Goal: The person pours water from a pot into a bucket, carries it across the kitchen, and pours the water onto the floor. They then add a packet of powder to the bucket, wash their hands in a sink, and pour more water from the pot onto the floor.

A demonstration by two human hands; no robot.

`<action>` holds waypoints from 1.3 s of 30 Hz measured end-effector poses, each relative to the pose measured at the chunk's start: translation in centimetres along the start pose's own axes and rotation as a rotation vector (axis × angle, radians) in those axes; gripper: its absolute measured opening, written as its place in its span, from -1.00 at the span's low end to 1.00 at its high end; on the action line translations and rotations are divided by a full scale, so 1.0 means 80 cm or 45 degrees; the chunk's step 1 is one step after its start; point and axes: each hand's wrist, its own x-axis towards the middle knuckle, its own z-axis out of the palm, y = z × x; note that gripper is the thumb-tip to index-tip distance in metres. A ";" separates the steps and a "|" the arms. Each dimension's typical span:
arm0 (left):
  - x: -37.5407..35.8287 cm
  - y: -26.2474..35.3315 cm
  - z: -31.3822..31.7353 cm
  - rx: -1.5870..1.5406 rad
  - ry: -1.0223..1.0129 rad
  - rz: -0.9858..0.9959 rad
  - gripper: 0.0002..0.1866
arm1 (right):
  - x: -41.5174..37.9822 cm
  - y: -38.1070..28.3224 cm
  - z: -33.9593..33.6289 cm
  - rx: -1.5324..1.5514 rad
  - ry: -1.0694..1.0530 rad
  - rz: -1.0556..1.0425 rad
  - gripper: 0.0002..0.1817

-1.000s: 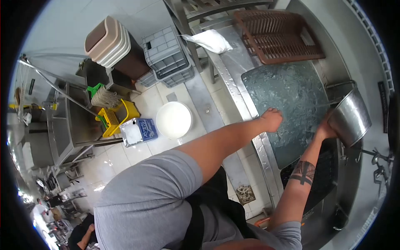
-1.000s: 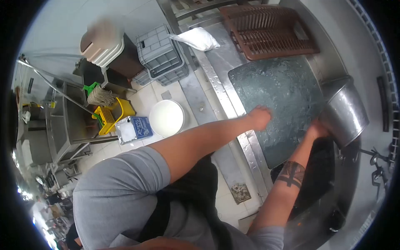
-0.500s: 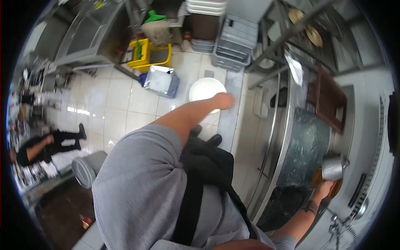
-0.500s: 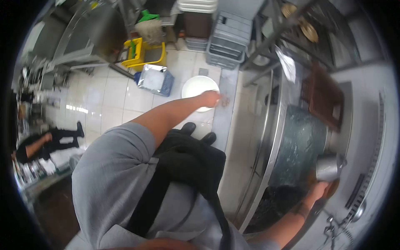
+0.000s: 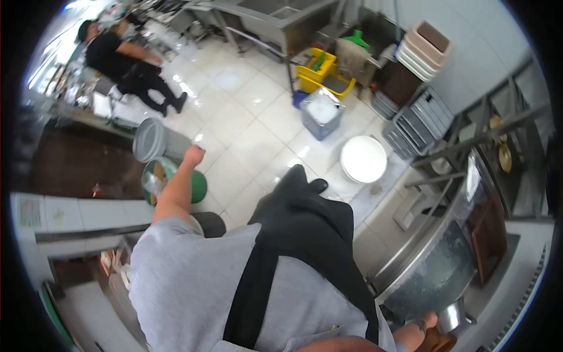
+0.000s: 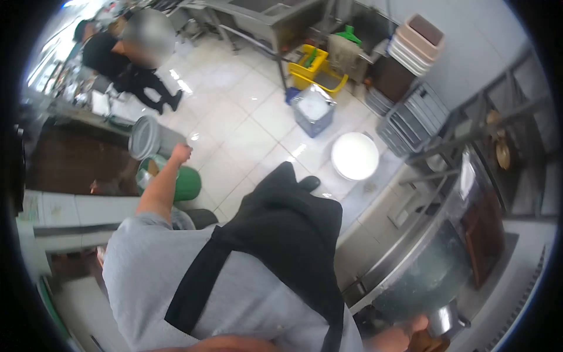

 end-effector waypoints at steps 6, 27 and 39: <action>-0.188 -0.238 0.086 0.384 -0.348 -0.032 -0.68 | -0.149 -0.164 0.075 -0.030 -0.018 -0.296 -0.69; -0.221 -0.232 0.019 -0.502 -0.413 0.184 -0.62 | -0.232 -0.355 -0.121 1.928 -0.654 -0.508 -0.79; -0.370 -0.576 0.129 -0.706 -0.831 -0.485 -0.81 | -0.183 -0.533 -0.218 1.977 -0.932 -0.095 -0.79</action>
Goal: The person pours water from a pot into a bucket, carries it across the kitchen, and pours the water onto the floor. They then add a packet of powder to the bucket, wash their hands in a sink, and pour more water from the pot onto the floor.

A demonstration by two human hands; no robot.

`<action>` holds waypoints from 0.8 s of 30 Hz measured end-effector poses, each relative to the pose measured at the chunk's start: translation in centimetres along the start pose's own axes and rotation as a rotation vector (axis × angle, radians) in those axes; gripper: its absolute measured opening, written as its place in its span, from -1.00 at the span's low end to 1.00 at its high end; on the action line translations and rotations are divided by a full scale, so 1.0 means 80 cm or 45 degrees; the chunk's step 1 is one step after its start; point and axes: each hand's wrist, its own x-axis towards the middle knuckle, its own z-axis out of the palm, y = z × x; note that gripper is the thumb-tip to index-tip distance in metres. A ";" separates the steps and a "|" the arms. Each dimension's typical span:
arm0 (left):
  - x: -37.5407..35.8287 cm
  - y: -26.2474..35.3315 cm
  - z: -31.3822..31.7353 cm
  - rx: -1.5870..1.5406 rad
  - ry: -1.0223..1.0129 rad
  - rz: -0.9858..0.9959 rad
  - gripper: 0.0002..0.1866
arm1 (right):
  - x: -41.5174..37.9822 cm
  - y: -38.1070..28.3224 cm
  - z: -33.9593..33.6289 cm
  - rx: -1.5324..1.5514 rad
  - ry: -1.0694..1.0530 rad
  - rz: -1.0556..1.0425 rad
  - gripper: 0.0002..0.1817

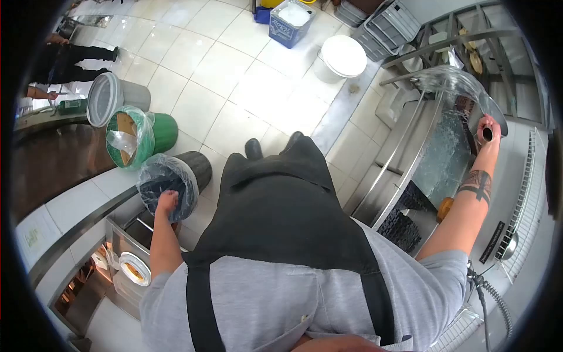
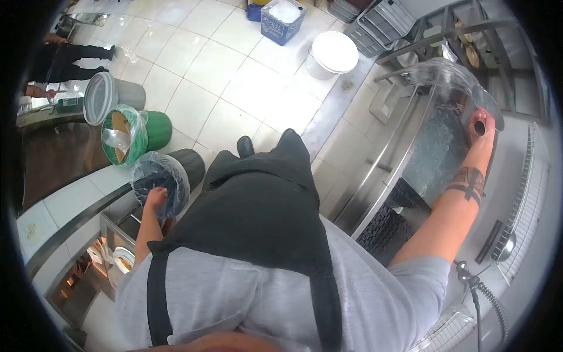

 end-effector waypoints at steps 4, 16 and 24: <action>-0.062 -0.071 0.017 -0.200 0.143 -0.159 -0.82 | -0.013 0.006 0.060 -0.270 0.120 0.079 -0.86; -0.121 -0.030 0.100 -0.259 0.231 -0.007 -0.72 | 0.118 -0.074 0.073 -1.742 0.331 -0.492 -0.68; -0.170 0.082 0.132 -0.092 0.319 0.055 -0.76 | 0.077 -0.178 0.069 -2.861 0.726 -1.582 -0.55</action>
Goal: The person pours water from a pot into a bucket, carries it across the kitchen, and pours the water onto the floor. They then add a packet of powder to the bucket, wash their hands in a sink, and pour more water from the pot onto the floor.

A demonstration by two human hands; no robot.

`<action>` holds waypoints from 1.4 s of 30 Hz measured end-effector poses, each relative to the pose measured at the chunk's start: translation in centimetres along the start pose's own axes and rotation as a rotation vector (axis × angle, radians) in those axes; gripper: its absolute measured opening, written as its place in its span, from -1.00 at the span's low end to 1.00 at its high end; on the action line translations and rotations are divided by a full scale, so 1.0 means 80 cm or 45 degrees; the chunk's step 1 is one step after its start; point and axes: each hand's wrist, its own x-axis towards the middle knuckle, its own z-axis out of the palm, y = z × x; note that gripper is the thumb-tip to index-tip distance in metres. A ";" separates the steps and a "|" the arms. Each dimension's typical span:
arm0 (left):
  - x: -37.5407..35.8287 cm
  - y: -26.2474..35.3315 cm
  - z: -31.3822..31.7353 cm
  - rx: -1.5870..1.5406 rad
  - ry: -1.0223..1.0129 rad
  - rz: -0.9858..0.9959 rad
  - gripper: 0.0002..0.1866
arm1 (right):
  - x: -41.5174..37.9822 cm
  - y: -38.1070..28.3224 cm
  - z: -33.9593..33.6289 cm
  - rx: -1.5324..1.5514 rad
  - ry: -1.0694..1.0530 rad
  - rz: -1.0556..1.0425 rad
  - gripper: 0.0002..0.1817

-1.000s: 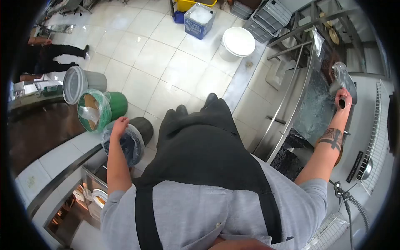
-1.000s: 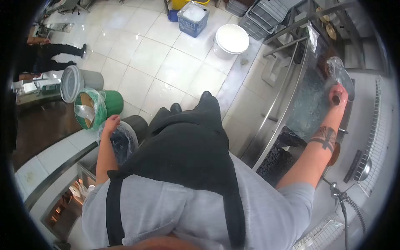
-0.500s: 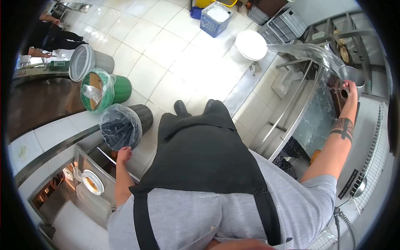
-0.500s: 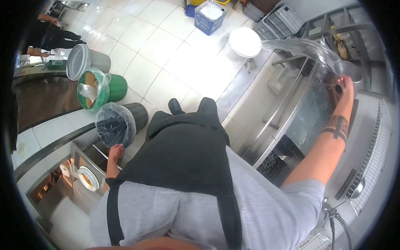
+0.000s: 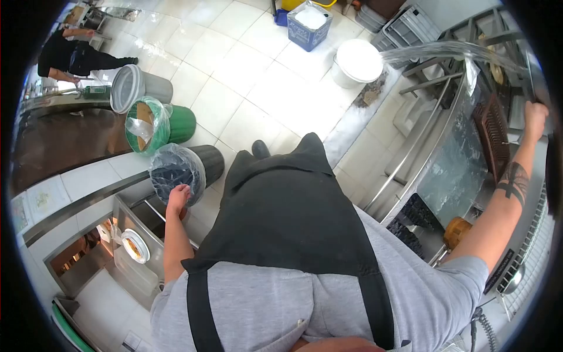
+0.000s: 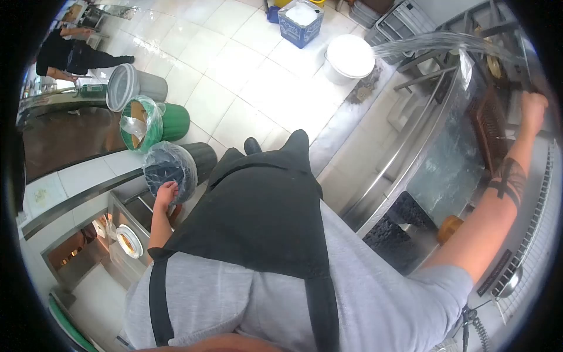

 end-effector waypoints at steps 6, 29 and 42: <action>0.000 0.009 0.012 -0.012 -0.065 0.011 -0.75 | -0.243 0.059 0.103 0.045 0.220 -0.151 -0.70; 0.034 0.100 0.013 0.411 -0.139 0.322 -0.70 | -0.528 -0.068 0.168 3.810 -0.575 1.838 -0.80; 0.069 0.063 0.047 0.257 -0.149 0.362 -0.71 | -0.202 -0.035 -0.006 2.782 -1.137 1.396 -0.80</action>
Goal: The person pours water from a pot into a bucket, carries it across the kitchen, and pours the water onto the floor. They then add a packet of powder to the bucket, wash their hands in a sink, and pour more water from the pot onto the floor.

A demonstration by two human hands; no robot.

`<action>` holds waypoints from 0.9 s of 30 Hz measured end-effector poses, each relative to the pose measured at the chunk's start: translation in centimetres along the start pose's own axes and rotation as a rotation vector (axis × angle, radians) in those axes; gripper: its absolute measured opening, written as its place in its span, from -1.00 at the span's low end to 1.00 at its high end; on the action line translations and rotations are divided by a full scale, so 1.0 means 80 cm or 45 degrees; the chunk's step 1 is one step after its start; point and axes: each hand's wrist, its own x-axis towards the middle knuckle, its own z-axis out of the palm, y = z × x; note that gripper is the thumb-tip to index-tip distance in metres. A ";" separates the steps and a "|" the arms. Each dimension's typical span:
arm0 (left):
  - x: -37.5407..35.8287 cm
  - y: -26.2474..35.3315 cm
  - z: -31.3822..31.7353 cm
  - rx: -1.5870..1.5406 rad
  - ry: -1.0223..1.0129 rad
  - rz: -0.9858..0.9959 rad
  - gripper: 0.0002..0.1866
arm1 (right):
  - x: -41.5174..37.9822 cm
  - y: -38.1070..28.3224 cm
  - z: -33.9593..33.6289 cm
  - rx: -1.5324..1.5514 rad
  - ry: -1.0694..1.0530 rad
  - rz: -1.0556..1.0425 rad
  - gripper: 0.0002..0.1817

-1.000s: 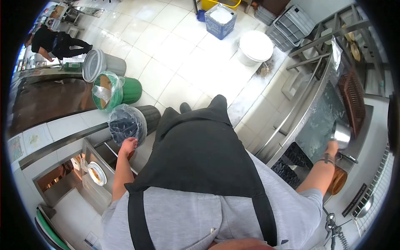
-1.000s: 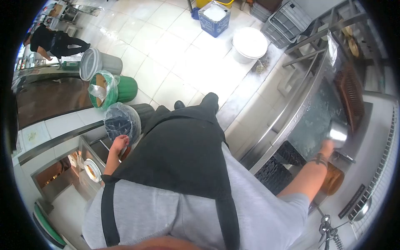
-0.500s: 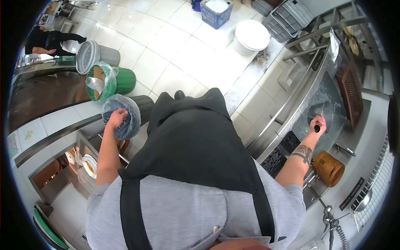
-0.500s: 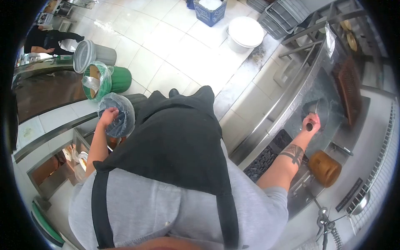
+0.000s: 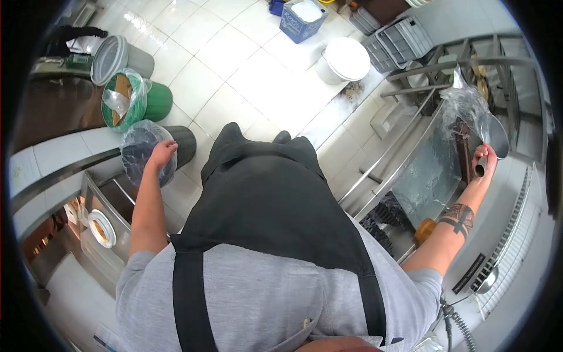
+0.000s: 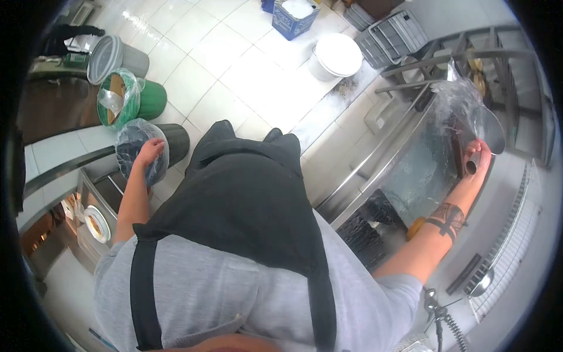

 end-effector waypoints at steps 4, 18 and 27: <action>-0.023 -0.071 0.013 -0.157 -0.001 -0.148 -0.67 | 0.063 -0.062 0.020 -0.385 0.117 0.030 -0.76; -0.076 -0.147 0.038 -0.192 0.216 -0.395 -0.39 | 0.064 -0.122 0.137 -2.054 0.875 -1.408 -0.59; -0.049 -0.041 0.020 -0.109 0.180 -0.105 -0.34 | 0.080 0.095 -0.219 -2.446 0.719 -1.373 -0.80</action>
